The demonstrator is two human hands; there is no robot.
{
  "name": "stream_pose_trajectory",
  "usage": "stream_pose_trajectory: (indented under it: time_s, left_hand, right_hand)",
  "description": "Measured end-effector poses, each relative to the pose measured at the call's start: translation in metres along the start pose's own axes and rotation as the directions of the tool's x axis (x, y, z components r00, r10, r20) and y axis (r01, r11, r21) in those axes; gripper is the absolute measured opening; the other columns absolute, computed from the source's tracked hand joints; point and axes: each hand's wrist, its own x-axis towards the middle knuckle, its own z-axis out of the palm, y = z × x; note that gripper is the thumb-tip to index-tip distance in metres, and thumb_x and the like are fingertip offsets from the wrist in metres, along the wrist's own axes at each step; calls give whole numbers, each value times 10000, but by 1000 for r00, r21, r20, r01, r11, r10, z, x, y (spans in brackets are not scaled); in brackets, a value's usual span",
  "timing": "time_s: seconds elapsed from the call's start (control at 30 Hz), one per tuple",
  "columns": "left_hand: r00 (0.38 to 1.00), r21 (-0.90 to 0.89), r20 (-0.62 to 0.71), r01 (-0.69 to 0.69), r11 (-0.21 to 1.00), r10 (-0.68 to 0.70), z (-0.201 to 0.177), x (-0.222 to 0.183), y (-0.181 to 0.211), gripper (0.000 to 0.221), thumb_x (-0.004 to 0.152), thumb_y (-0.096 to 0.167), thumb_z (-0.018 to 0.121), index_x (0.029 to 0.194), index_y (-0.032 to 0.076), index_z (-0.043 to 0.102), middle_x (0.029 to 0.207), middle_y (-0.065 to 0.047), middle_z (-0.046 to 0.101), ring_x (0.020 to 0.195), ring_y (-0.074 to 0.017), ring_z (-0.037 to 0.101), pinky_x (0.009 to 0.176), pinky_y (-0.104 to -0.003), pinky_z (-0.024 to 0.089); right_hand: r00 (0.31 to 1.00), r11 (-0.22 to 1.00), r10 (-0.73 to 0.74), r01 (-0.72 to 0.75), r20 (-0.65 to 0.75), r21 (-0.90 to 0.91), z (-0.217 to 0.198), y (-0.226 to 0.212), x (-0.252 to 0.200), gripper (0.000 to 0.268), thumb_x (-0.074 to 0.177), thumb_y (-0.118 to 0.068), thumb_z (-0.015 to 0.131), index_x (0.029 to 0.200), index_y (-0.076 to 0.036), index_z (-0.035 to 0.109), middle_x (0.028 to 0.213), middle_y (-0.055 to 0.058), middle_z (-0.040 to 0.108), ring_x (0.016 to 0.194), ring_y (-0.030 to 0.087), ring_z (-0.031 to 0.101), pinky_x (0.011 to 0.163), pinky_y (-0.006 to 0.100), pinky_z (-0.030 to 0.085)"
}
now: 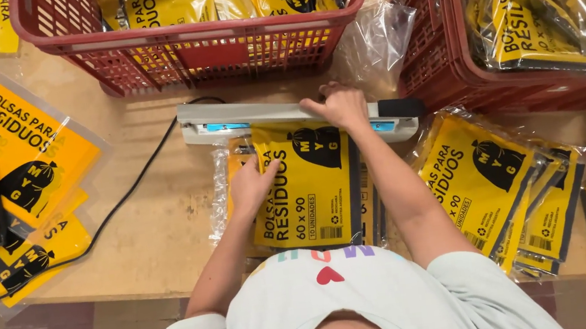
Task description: Sealing yellow plastic bags using a manual heat sealer and organizing them into piles and baskets.
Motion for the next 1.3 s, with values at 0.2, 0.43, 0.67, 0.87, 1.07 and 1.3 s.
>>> stream_pose_trajectory:
  time_s: [0.2,0.43,0.67,0.87,1.07,1.3]
  left_hand:
    - [1000,-41,-1,-20,999,20,-4,-12,11,774,943,542,579,1390,-87,516,1333,-303,591,1319,-431,511,1056,-535,430]
    - [993,-30,-103,-57,998,53,27,26,-25,723,969,533,549,1398,-49,526,1338,-256,604,1317,-388,522,1048,-528,447]
    - [812,-16,-426,-447,894,398,49,24,-37,167,998,145,542,967,36,664,736,-125,660,721,-329,686,636,-397,551]
    - [463,98,-568,-783,614,680,63,-5,-41,159,1011,195,568,1058,149,713,927,-74,735,904,-296,708,781,-391,592]
    - [588,-115,-522,-766,632,617,25,-51,-39,93,946,211,679,1029,181,709,768,-64,695,751,-232,706,703,-365,580]
    - [602,-251,-505,-788,563,618,-12,-87,-7,175,1003,195,589,933,65,683,876,-4,677,797,-111,593,698,-252,479]
  right_hand:
    - [1000,1000,-3,3,-14,-26,6,7,4,851,873,-863,288,1074,-147,702,1084,113,694,1063,351,675,865,468,523]
    - [994,996,-91,90,-61,-26,7,9,6,813,889,-841,311,1026,-149,716,1028,148,710,1028,377,683,850,498,519]
    - [461,756,-626,557,-629,-344,-31,-1,-15,255,986,-441,636,987,-186,650,926,-25,558,949,192,577,827,331,460]
    - [446,662,-622,739,-644,-128,-40,-26,-77,598,1036,-589,406,1222,-53,594,1092,111,578,1038,308,573,889,394,448]
    - [564,634,-537,760,-628,140,-3,-32,-110,290,1007,-304,683,780,-152,586,628,13,539,624,272,631,622,324,507]
    - [645,527,-621,765,-446,371,-24,-55,-151,217,988,-195,716,823,-71,647,718,6,623,574,111,522,537,263,393]
